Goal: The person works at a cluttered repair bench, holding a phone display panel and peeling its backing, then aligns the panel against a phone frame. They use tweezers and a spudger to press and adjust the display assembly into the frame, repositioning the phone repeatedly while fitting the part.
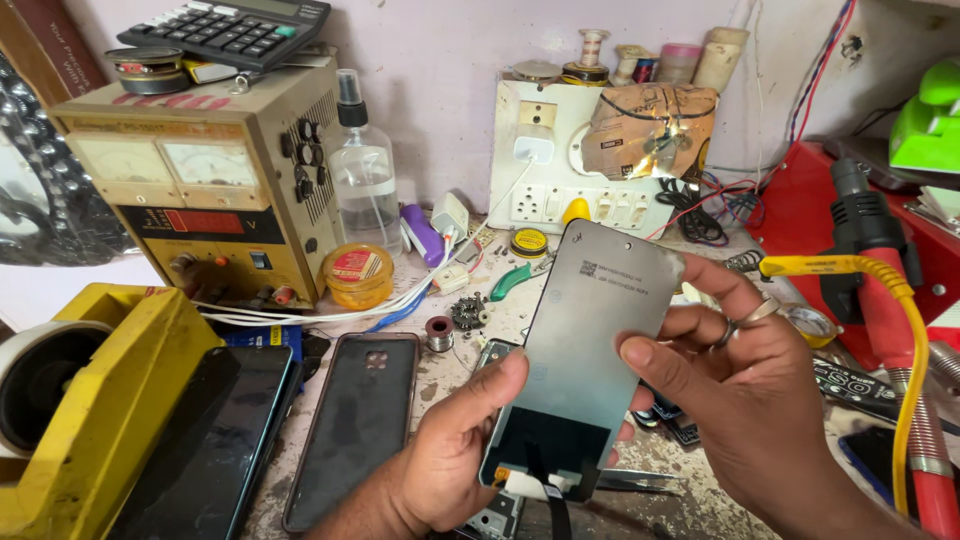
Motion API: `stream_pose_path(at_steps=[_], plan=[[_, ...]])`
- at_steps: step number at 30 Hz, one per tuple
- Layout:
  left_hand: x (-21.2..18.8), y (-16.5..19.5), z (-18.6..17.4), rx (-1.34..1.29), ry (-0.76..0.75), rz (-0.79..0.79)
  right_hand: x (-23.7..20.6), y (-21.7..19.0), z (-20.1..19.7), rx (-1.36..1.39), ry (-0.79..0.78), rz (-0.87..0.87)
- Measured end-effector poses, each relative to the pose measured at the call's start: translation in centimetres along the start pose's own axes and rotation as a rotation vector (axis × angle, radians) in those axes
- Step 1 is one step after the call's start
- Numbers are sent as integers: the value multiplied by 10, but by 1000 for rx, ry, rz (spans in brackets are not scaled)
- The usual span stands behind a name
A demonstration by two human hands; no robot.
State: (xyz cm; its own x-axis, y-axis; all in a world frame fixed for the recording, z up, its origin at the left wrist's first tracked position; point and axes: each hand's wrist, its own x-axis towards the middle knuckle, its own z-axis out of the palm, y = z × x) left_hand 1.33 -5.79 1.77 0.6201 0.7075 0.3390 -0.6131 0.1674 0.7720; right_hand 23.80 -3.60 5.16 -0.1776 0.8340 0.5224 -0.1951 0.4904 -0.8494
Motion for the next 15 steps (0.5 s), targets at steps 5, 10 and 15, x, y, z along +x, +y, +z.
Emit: stream_pose_path(at_steps=[5, 10, 15], plan=[[6, -6, -10, 103, 131, 58, 0, 0, 0, -116, 135, -28], [3, -2, -14, 328, 110, 75, 12, 0, -11, -41, 229, 9], [-5, 15, -3, 478, -9, -20, 20, 2, -21, 57, 220, 60]])
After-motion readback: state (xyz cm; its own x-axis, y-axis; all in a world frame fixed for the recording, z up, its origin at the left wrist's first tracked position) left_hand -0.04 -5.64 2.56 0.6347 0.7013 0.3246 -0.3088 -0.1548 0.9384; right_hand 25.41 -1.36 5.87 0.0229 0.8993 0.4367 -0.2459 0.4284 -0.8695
